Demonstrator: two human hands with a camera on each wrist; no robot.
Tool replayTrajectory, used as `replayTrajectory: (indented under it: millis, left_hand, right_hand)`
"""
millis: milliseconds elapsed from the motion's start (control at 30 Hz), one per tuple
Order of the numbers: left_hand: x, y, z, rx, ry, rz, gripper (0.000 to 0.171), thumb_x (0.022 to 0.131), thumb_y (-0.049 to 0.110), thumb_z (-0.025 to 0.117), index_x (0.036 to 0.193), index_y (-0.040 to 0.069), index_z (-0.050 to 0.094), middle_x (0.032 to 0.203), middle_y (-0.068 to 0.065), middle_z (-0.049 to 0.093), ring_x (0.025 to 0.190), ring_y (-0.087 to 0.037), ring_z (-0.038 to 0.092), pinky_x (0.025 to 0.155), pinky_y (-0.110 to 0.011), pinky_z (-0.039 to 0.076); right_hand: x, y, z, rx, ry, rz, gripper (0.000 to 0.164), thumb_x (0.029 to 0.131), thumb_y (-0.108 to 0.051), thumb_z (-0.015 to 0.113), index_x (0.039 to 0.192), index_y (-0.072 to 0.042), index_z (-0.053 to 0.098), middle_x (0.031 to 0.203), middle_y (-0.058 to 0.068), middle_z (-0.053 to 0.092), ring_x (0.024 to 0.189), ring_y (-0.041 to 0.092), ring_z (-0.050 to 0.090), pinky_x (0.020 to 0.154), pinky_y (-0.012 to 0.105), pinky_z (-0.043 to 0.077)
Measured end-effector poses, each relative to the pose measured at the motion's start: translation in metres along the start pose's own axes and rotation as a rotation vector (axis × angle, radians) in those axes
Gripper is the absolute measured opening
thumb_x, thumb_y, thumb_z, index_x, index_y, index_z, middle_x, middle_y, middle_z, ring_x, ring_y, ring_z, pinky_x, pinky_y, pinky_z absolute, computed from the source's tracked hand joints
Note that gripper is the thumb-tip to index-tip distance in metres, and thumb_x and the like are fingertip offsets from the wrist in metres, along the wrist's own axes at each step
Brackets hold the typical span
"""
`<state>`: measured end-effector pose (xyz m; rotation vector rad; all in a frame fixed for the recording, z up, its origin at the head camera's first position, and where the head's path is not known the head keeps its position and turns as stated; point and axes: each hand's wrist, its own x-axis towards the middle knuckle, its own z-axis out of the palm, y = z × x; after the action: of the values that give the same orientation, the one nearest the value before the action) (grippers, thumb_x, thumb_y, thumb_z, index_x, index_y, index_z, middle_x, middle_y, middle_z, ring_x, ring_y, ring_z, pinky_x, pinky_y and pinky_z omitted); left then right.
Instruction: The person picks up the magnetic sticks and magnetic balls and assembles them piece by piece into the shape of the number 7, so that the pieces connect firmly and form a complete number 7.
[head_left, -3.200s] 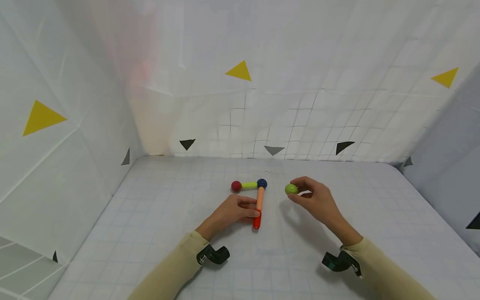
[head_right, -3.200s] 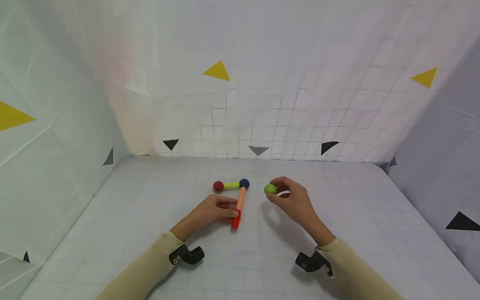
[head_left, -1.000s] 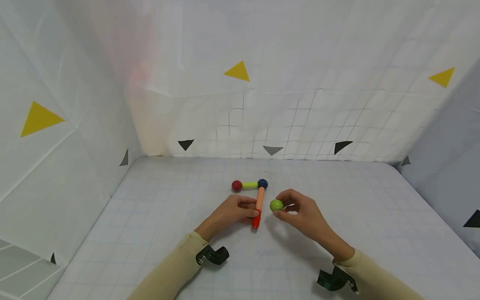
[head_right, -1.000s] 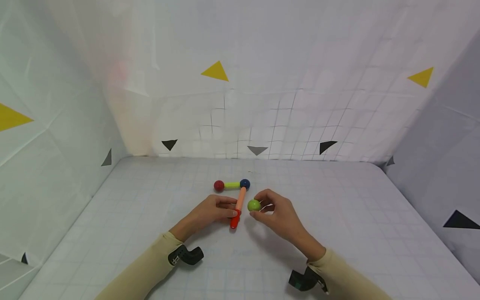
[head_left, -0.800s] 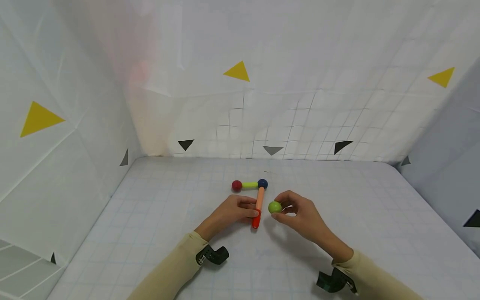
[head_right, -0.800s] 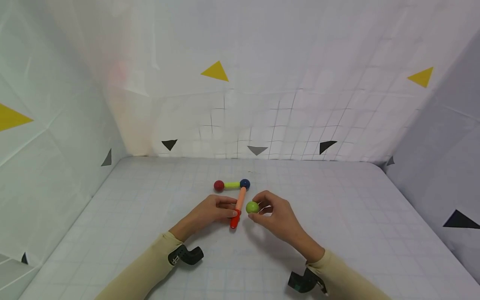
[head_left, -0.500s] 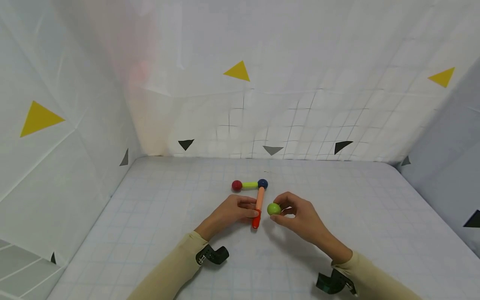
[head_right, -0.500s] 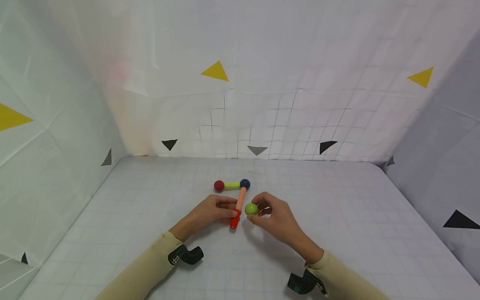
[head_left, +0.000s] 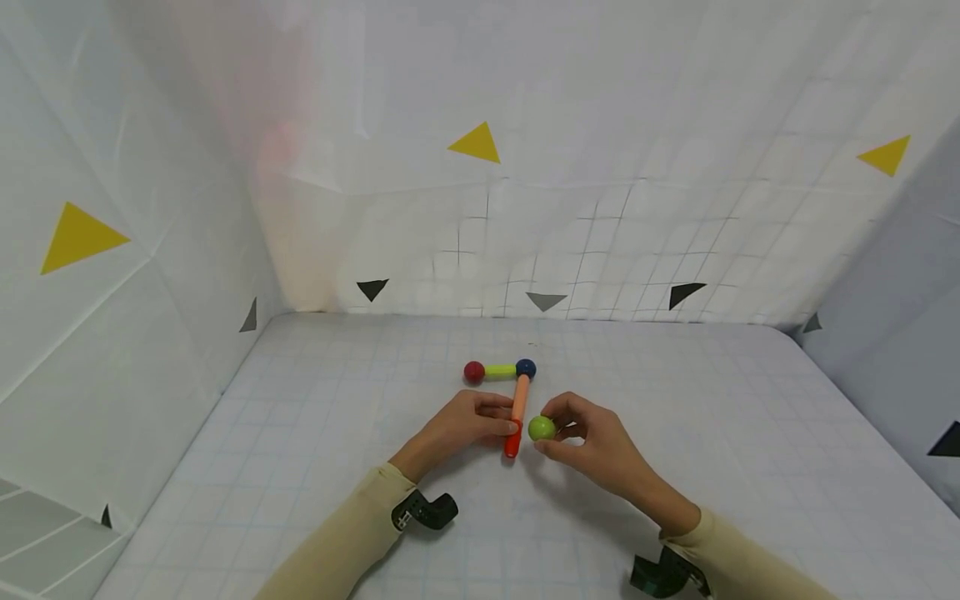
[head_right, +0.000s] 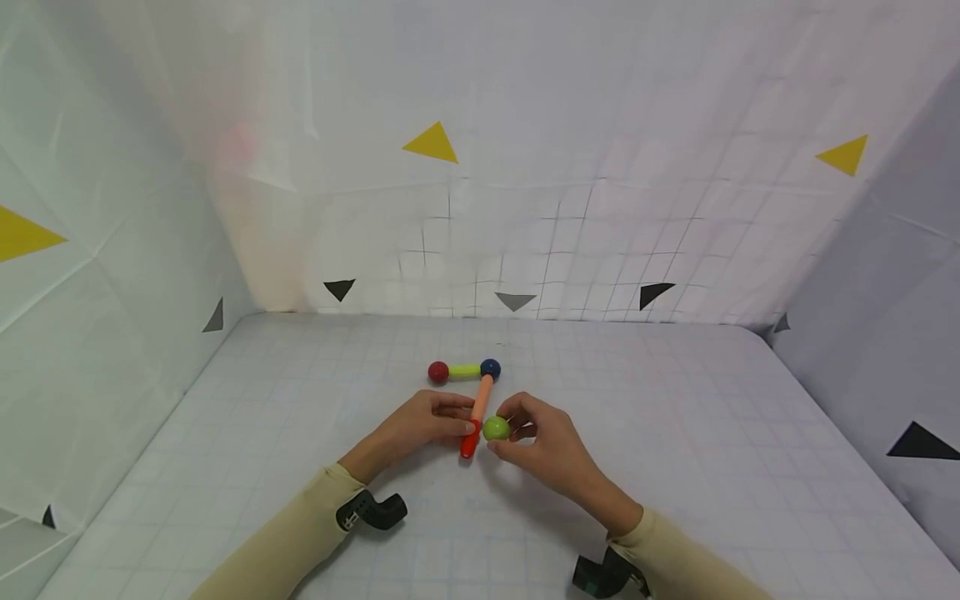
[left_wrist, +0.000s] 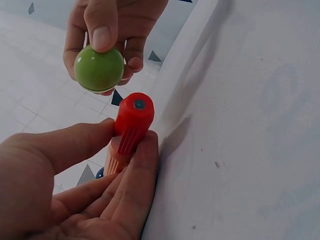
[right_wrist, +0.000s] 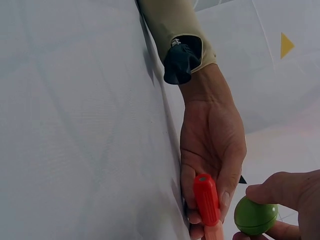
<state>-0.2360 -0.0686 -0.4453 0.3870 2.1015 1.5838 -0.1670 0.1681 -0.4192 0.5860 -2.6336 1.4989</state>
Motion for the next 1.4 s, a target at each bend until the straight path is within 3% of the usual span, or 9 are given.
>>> replayTrajectory:
  millis: [367, 600, 1400]
  left_hand:
    - [-0.001, 0.001, 0.000, -0.037, -0.014, 0.022, 0.049, 0.092, 0.021, 0.082, 0.136, 0.006, 0.068, 0.112, -0.003, 0.075, 0.104, -0.017, 0.068, 0.097, -0.038, 0.051]
    - [-0.001, 0.000, -0.001, -0.047, -0.019, 0.026, 0.048, 0.092, 0.022, 0.082, 0.136, 0.007, 0.068, 0.113, -0.004, 0.075, 0.104, -0.017, 0.067, 0.096, -0.037, 0.051]
    - [0.000, 0.000, 0.000, -0.046, -0.020, 0.029, 0.047, 0.093, 0.021, 0.081, 0.135, 0.005, 0.067, 0.110, -0.003, 0.075, 0.102, -0.017, 0.067, 0.095, -0.036, 0.052]
  right_hand:
    - [-0.002, -0.001, 0.005, 0.023, -0.012, -0.058, 0.031, 0.087, -0.010, 0.087, 0.110, -0.010, 0.066, 0.104, 0.001, 0.068, 0.088, 0.022, 0.068, 0.081, 0.037, 0.060]
    - [-0.003, -0.001, 0.007, 0.017, -0.029, -0.025, 0.032, 0.086, -0.008, 0.087, 0.110, -0.011, 0.066, 0.102, -0.001, 0.068, 0.088, 0.020, 0.068, 0.081, 0.035, 0.060]
    - [-0.011, -0.005, 0.019, 0.083, -0.084, -0.038, 0.032, 0.087, -0.007, 0.085, 0.112, -0.008, 0.065, 0.104, 0.001, 0.067, 0.090, 0.020, 0.068, 0.081, 0.035, 0.060]
